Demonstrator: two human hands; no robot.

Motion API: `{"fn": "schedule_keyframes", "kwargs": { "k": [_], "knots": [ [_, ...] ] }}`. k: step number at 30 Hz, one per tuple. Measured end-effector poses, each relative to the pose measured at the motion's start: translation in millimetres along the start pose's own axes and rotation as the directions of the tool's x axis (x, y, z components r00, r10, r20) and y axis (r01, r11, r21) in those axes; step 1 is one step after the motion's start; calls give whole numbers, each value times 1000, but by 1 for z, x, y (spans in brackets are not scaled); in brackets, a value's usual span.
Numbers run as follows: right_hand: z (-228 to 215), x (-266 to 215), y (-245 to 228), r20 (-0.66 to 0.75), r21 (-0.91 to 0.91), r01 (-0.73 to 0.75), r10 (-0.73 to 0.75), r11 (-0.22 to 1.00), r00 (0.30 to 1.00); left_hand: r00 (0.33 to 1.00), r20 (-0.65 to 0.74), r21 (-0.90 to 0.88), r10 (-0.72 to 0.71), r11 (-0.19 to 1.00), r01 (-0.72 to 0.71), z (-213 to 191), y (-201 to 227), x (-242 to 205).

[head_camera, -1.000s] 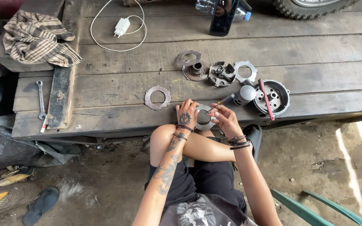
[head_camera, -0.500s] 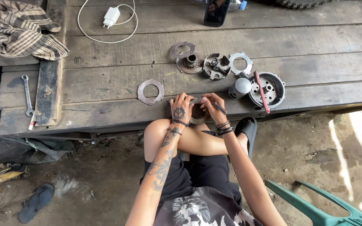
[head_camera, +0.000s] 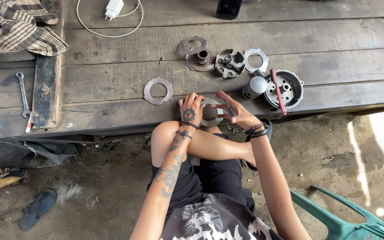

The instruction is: The person sits at a wooden workbench and uses a small metal tool to scrape and clean the edges of a circular metal ring. They handle the ring with both hands, rotating it to work on different sections while other mechanical components rest on the table.

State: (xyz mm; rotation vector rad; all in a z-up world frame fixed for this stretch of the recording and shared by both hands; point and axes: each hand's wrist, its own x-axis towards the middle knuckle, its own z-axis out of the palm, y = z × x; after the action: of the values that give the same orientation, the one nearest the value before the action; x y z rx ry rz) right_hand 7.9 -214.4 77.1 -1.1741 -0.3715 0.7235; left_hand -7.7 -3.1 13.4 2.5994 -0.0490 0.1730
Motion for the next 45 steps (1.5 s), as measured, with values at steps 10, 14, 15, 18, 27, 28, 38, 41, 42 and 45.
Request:
{"fn": "schedule_keyframes", "kwargs": {
  "k": [10,14,15,18,27,28,38,41,42,45],
  "knots": [
    [-16,9,63,-428,-212,-79,-19,974,903,999,-36,-27,6,1000,-7,13,-8,0],
    [-1,12,64,-465,-572,-286,-16,769,885,999,-41,-1,27,1000,-27,14,-7,1],
    [1,13,67,-455,-728,-345,-40,592,890,999,-33,17,25,1000,-24,12,-5,0],
    [10,20,64,-474,-846,-410,-128,341,871,999,-35,34,23,999,-22,13,-6,0],
    [29,23,44,-492,-850,-461,-71,256,868,1000,-24,24,15,1000,-14,10,-4,0],
    [31,23,45,-491,-850,-461,-68,255,868,1000,-23,23,12,1000,-12,9,-4,0],
    [5,37,77,-498,-856,-472,-88,213,863,999,-28,9,23,1000,-22,13,-6,1],
    [7,35,73,-513,-844,-492,-52,214,857,1000,-22,1,20,1000,-20,14,-6,0],
    [10,33,69,-518,-841,-502,-27,201,855,1000,-21,0,16,1000,-16,14,-5,-1],
    [6,40,70,-519,-840,-502,-34,205,854,1000,-21,13,12,1000,-12,16,-7,-1]
  ]
}}
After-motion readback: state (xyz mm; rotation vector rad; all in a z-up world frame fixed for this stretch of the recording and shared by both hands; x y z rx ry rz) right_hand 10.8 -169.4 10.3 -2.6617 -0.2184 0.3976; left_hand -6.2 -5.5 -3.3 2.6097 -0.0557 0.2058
